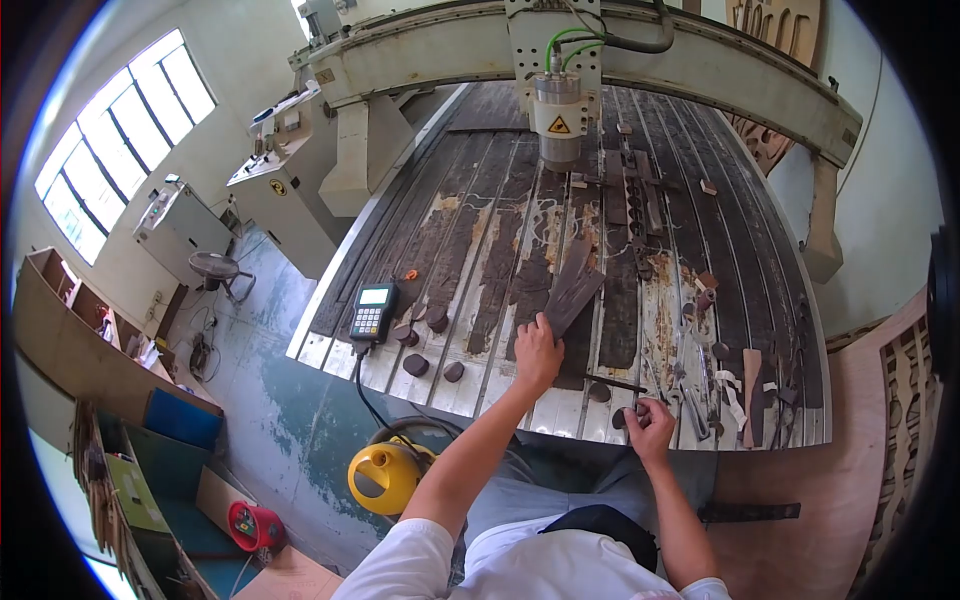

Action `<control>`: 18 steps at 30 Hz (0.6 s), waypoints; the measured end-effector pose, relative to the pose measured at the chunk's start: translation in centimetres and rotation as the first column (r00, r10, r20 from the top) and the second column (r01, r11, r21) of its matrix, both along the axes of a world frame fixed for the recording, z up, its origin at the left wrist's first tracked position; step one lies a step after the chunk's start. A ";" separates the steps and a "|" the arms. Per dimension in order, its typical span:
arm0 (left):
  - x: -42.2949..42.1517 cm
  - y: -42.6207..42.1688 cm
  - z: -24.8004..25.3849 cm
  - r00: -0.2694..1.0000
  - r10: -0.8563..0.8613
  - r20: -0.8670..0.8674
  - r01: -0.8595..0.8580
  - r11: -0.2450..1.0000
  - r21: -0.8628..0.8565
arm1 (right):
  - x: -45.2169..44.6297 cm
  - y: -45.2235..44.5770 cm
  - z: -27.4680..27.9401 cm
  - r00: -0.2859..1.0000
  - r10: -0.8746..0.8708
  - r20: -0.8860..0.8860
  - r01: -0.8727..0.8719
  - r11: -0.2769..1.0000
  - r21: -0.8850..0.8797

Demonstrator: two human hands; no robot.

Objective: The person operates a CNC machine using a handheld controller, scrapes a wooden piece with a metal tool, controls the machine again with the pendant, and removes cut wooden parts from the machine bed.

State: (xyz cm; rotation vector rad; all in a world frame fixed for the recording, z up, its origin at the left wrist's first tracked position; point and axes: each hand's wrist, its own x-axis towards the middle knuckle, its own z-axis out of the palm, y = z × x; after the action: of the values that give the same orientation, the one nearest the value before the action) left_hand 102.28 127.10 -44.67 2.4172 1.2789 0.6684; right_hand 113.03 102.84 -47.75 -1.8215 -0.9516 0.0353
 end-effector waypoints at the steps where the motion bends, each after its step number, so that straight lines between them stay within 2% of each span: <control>1: -0.3 0.1 -0.2 0.999 -0.035 -0.006 0.035 0.999 0.030 | 0.1 0.0 -0.1 1.000 0.001 -0.004 -0.001 1.000 -0.003; 6: -1.4 -0.2 1.3 0.996 -0.089 -0.004 0.088 0.982 0.166 | 0.1 0.0 -0.4 1.000 -0.005 -0.021 0.005 1.000 0.010; 8: -2.0 -0.5 1.3 0.987 -0.140 0.085 0.118 0.968 0.222 | 0.1 0.0 -0.7 1.000 -0.016 0.024 0.015 1.000 0.019; 12: -3.4 -2.5 -0.8 0.954 -0.200 0.221 0.156 0.967 0.203 | -0.3 0.0 -0.1 0.999 -0.019 -0.032 0.019 1.000 0.002; 14: -4.8 -4.6 -1.2 0.916 -0.288 0.281 0.254 0.955 0.152 | -0.4 0.1 0.0 0.997 -0.024 0.075 0.022 0.999 0.026; 18: -6.5 -7.3 -2.3 0.902 -0.305 0.305 0.286 0.952 0.106 | -0.5 0.2 0.0 0.992 -0.032 0.120 0.028 0.999 0.037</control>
State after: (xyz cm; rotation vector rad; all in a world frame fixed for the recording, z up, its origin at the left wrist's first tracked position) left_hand 95.80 119.76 -46.96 2.3544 0.7535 0.9667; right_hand 112.57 103.05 -47.75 -1.8218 -1.0022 -0.1102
